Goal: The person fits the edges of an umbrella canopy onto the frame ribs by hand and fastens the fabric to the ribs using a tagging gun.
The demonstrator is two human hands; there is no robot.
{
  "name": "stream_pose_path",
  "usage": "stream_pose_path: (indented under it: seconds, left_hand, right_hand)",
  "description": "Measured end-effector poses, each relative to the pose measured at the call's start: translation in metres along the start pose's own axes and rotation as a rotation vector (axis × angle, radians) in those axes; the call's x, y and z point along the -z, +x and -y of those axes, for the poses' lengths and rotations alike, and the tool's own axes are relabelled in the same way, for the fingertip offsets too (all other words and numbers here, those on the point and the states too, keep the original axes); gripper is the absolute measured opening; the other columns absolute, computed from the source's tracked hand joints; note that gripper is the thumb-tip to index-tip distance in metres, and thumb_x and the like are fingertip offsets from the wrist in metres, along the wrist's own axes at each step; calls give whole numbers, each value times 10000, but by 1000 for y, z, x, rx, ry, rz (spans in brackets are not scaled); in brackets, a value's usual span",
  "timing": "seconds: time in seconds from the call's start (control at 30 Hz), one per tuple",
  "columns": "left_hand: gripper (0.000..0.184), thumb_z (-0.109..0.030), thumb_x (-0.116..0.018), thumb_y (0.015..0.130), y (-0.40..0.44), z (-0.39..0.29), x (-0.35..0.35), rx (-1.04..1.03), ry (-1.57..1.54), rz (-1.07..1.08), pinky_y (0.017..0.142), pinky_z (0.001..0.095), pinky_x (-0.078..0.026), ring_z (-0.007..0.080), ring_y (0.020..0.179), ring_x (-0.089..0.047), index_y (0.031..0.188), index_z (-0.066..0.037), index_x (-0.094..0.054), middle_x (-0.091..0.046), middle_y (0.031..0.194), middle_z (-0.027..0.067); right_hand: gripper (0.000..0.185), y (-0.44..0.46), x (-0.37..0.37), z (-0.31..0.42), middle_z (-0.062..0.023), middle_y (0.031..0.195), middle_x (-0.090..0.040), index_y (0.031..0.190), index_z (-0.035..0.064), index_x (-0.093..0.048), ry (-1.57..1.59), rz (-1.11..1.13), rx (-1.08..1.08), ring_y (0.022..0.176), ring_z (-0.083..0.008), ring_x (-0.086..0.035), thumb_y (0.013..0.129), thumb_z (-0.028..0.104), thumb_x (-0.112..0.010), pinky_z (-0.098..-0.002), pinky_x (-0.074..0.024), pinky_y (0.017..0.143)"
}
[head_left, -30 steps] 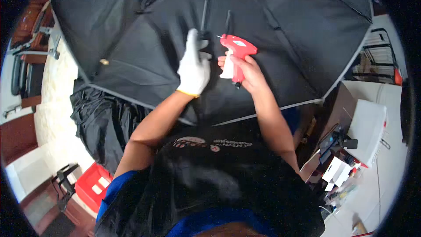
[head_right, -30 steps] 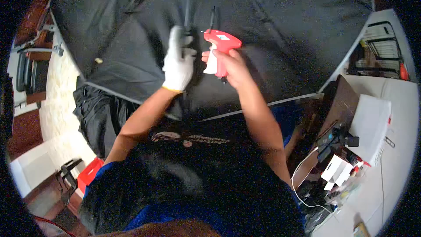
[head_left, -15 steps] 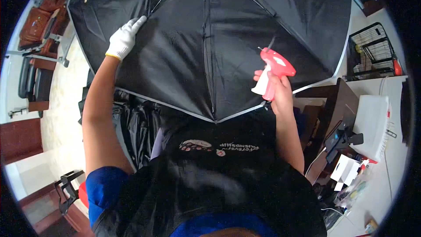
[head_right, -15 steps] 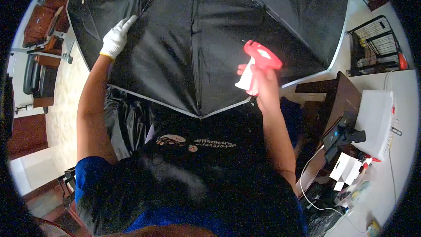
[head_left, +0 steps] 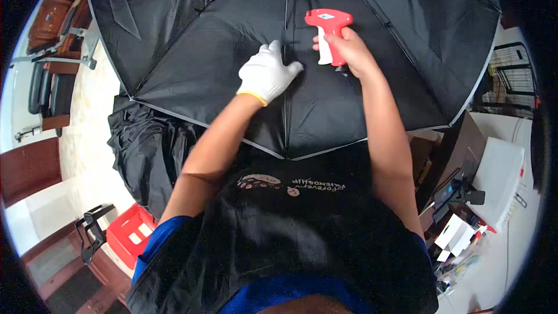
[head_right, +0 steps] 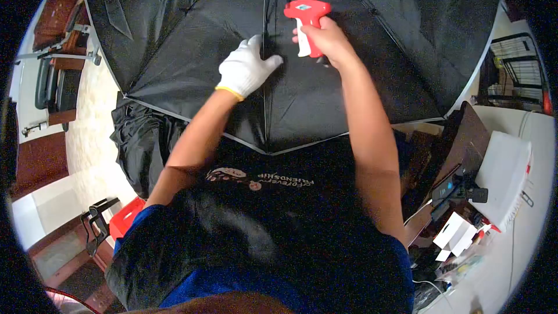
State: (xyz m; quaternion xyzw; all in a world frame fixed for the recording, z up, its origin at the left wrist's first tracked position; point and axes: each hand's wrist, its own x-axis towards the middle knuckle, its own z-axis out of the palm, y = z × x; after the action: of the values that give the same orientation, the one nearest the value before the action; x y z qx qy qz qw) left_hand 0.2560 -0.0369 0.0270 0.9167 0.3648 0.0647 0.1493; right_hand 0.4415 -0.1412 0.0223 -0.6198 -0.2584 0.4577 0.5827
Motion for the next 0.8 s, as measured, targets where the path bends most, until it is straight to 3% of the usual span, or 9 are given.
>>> stream_pose_path:
  seconds: [0.03, 0.07, 0.17, 0.2, 0.4, 0.5, 0.6, 0.7, 0.8]
  left_hand:
    - [605, -478, -664, 791, 4, -2, -8, 53, -64, -15, 834, 459, -500, 398, 979, -626, 1197, -40, -571, -652, 1046, 210]
    - [501, -345, -668, 819, 5, 1, -13, 40, -215, -61, 740, 415, -536, 317, 854, -677, 1156, 17, -591, -675, 988, 184]
    - [391, -205, -689, 824, 11, 17, -27, 444, -1227, 229, 678, 334, -536, 205, 744, -667, 1116, 44, -611, -680, 863, 112]
    - [338, -113, -704, 819, 11, 18, -29, 513, -1381, 254, 648, 265, -521, 126, 680, -625, 1101, 48, -609, -655, 809, 58]
    - [327, -154, -706, 840, 7, 15, -42, 506, -1512, 235, 661, 263, -528, 136, 698, -633, 1102, 20, -616, -661, 836, 66]
    - [337, -161, -705, 842, 7, 18, -45, 488, -1482, 245, 683, 267, -532, 136, 716, -635, 1109, 23, -613, -662, 851, 69]
    - [344, -162, -702, 845, 7, 16, -45, 491, -1491, 221, 695, 267, -531, 137, 729, -636, 1116, 27, -610, -663, 860, 71]
    - [340, -156, -692, 852, 7, 17, -44, 494, -1463, 235, 699, 268, -530, 139, 736, -636, 1123, 31, -607, -664, 867, 74]
    - [323, -144, -678, 860, 7, 20, -47, 497, -1497, 234, 698, 270, -528, 139, 732, -635, 1123, 31, -609, -665, 865, 75]
  right_hand:
    - [307, 4, -2, -9, -149, 1064, -658, 1204, -44, -520, 57, 24, 14, 926, -220, -672, 932, 96, -508, -343, -564, 746]
    - [304, 4, -4, -17, -152, 1066, -658, 1205, -44, -520, 89, 4, -15, 929, -226, -672, 933, 92, -503, -347, -565, 751]
    - [292, -13, -13, -35, -173, 1084, -653, 1200, -50, -517, 194, -24, -111, 941, -255, -672, 934, 69, -495, -357, -566, 769]
    - [292, -15, -17, -46, -175, 1082, -653, 1202, -50, -513, 222, -38, -113, 940, -252, -673, 933, 63, -495, -356, -566, 767]
    - [282, -22, -49, -75, -165, 1108, -634, 1203, -43, -491, 120, -253, 15, 946, -227, -669, 932, 35, -496, -338, -557, 760]
    - [281, -22, -50, -80, -157, 1085, -643, 1188, -44, -499, -34, -254, 34, 931, -215, -674, 920, 40, -510, -326, -555, 749]
    - [252, -23, -53, -83, -159, 991, -676, 1110, -42, -512, -89, -282, 34, 846, -202, -699, 895, 78, -568, -322, -555, 685]
    - [243, -23, -51, -85, -148, 967, -683, 1097, -36, -528, -85, -263, 72, 826, -204, -700, 889, 78, -580, -320, -561, 634]
    - [244, -19, -44, -81, -137, 955, -685, 1107, -31, -542, 157, -165, 2, 826, -205, -696, 885, 62, -585, -325, -571, 624]
